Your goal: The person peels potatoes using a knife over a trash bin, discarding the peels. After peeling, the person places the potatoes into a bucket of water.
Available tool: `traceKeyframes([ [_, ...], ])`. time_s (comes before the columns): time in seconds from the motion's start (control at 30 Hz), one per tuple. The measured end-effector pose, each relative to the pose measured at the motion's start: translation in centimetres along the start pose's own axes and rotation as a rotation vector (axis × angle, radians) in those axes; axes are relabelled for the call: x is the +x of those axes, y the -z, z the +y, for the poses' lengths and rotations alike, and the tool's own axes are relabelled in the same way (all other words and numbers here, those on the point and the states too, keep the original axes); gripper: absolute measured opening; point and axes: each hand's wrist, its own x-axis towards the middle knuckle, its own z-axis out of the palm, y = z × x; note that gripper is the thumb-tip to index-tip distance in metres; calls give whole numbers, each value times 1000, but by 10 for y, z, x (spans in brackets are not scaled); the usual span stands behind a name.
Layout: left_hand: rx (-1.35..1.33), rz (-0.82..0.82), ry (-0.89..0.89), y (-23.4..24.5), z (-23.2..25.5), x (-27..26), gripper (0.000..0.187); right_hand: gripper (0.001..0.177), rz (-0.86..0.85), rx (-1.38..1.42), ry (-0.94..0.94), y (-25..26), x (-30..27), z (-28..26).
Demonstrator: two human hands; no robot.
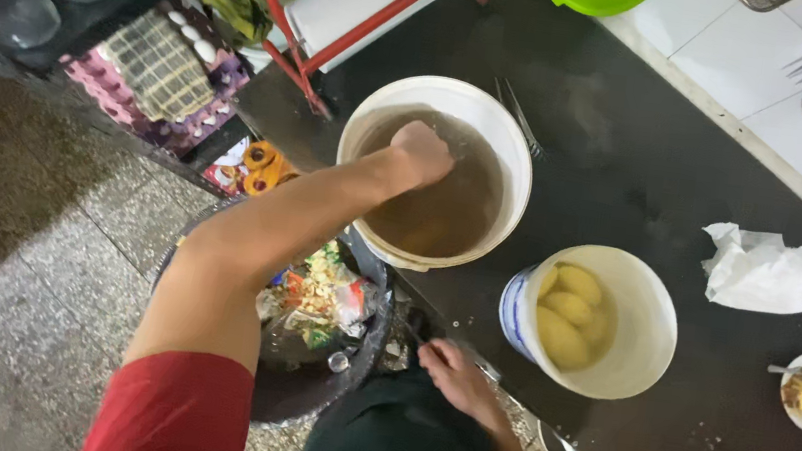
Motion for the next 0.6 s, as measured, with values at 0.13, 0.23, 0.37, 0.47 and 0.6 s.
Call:
traceKeyframes([
  [0.13, 42, -100, -16, -13, 10, 24, 32, 32, -113, 108, 236, 7, 35, 11],
  [0.23, 93, -25, -45, -17, 12, 41, 25, 53, -200, 111, 294, 14, 51, 21],
  [0.37, 36, -139, 39, -11, 1, 40, 21, 53, -256, 91, 388, 14, 65, 28],
  [0.47, 22, -215, 102, -47, -1, 56, 28, 48, -245, 121, 397, 22, 65, 35],
  [0.6, 26, -237, 228, -89, -8, 85, 35, 51, -277, 203, 453, 33, 65, 35],
])
